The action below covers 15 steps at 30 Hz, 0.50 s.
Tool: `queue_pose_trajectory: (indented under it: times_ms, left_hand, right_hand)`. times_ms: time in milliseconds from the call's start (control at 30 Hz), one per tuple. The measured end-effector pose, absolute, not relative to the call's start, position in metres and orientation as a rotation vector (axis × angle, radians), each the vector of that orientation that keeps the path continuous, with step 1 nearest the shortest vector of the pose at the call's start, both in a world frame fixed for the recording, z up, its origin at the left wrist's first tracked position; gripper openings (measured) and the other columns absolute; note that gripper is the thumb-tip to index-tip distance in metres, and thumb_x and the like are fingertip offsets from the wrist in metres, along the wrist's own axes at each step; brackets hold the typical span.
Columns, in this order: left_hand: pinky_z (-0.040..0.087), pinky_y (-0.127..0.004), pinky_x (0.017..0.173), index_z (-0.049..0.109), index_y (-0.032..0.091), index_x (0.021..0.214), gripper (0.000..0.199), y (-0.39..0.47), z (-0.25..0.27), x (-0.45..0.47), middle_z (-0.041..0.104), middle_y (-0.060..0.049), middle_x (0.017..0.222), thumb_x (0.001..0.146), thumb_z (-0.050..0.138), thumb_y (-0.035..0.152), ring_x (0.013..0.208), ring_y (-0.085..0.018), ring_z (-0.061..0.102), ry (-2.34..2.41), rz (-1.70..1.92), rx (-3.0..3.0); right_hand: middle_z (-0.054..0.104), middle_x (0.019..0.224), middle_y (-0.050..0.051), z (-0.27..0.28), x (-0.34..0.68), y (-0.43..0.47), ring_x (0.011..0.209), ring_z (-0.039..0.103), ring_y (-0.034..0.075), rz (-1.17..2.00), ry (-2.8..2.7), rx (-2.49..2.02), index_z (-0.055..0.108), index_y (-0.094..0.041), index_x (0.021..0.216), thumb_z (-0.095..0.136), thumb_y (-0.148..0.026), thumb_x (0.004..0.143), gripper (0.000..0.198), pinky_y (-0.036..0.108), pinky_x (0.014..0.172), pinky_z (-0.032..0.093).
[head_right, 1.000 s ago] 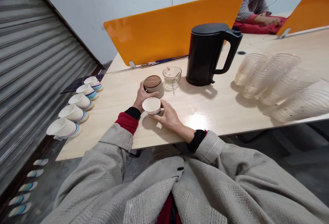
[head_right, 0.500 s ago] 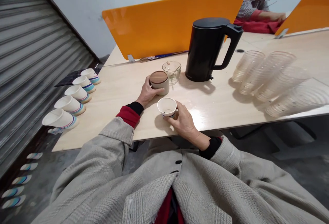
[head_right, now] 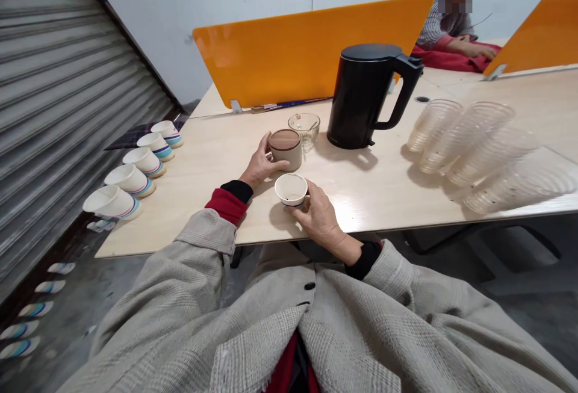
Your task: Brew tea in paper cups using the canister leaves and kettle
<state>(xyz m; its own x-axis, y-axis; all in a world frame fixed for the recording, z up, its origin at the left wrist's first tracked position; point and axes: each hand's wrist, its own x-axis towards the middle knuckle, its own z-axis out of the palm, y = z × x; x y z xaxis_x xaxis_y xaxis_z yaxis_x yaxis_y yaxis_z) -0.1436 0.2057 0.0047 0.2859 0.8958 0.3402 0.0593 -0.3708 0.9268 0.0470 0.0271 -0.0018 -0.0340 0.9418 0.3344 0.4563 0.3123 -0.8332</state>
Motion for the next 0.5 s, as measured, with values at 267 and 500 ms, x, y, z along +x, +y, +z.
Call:
queue_pose_trajectory:
  times_ms: [267, 500]
  left_hand:
    - [0.038, -0.068, 0.124, 0.043, 0.027, 0.164, 0.120, 0.191, 0.016, -0.174, 0.048, -0.023, 0.168, 0.061, 0.101, 0.046, 0.154, -0.045, 0.049, 1.065, 1.199, 1.707]
    - [0.054, -0.062, 0.110, 0.050, 0.028, 0.157, 0.100, 0.177, 0.023, -0.199, 0.060, -0.022, 0.157, 0.071, 0.094, 0.056, 0.143, -0.042, 0.060, 1.120, 1.378, 1.661]
  right_hand:
    - [0.066, 0.147, 0.016, 0.000, 0.053, 0.021, 0.134, 0.065, 0.035, 0.725, -1.672, -1.227, 0.052, -0.024, 0.152, 0.080, -0.045, 0.086, 0.074, 0.055, 0.116, 0.053]
    - [0.065, 0.148, 0.019, 0.012, 0.116, 0.036, 0.131, 0.067, 0.035, 0.546, -1.501, -1.270, 0.048, -0.025, 0.155, 0.081, -0.061, 0.087, 0.084, 0.061, 0.115, 0.052]
